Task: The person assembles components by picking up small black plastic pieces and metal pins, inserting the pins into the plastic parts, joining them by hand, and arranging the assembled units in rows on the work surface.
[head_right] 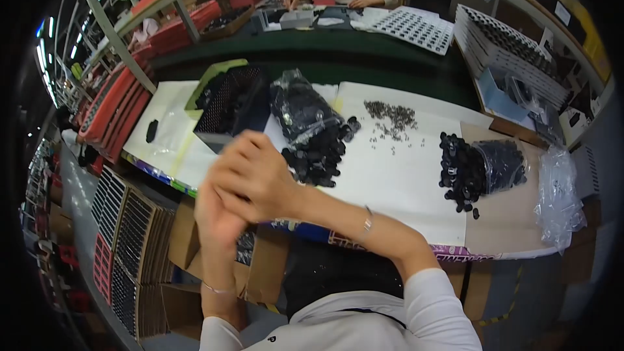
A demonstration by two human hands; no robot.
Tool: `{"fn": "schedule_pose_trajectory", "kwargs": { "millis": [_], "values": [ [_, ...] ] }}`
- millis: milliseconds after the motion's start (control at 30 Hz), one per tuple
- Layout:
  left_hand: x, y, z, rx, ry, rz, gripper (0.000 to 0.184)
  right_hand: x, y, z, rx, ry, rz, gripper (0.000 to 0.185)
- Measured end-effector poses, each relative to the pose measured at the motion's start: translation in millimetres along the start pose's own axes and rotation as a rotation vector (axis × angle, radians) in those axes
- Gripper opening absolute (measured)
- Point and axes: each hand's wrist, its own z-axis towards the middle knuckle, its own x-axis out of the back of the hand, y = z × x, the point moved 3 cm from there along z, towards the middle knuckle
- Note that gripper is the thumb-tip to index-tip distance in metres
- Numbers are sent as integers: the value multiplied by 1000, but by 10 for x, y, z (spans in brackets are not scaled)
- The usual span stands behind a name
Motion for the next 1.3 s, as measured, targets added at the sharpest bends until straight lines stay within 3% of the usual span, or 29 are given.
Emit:
{"fn": "schedule_pose_trajectory", "kwargs": {
  "millis": [67, 100, 167, 200, 333, 400, 467, 533, 600, 633, 767, 867, 900, 1233, 1300],
  "values": [
    [35, 553, 411, -152, 23, 218, 31, -326, 425, 317, 34, 27, 37, 16],
    [159, 829, 674, -145, -117, 247, 32, -524, 663, 397, -6, 21, 65, 14],
    [492, 1308, 1187, -213, 50, 365, 37, -769, 1038, 443, -108, -23, 110, 11],
    [569, 1389, 1353, -285, 238, 495, 46, -754, 1149, 410, -146, -33, 97, 12],
    [614, 1342, 1491, -330, 614, 895, 80, -276, 1361, 116, -277, -92, 22, 13],
    [802, 1311, 1415, -544, 574, 892, 61, 204, 1323, -178, -321, -179, -27, 9],
    [485, 938, 981, -714, 396, 1143, 51, 718, 1201, -527, -442, -229, -53, 9],
    [409, 480, 591, -636, 393, 1469, 40, 1201, 1031, -887, -591, -274, -79, 10],
    [456, -16, 351, -423, 234, 1711, 25, 1602, 818, -1188, -677, -307, -174, 10],
    [488, -277, 303, -443, 101, 1733, 19, 1777, 709, -1330, -732, -328, -219, 9],
    [652, -1051, 313, -687, -292, 1902, 33, 2266, 354, -1684, -916, -337, -365, 8],
    [652, -1337, 437, -738, -419, 2072, 43, 2494, 324, -1753, -938, -302, -447, 10],
    [697, -1396, 462, -662, -424, 2107, 51, 2539, 352, -1753, -940, -286, -486, 11],
    [762, -1459, 575, -690, -311, 2201, 42, 2441, 719, -1755, -1046, -268, -490, 15],
    [711, -1443, 638, -693, -292, 2233, 43, 2370, 771, -1748, -952, -304, -550, 15]
  ]
}}
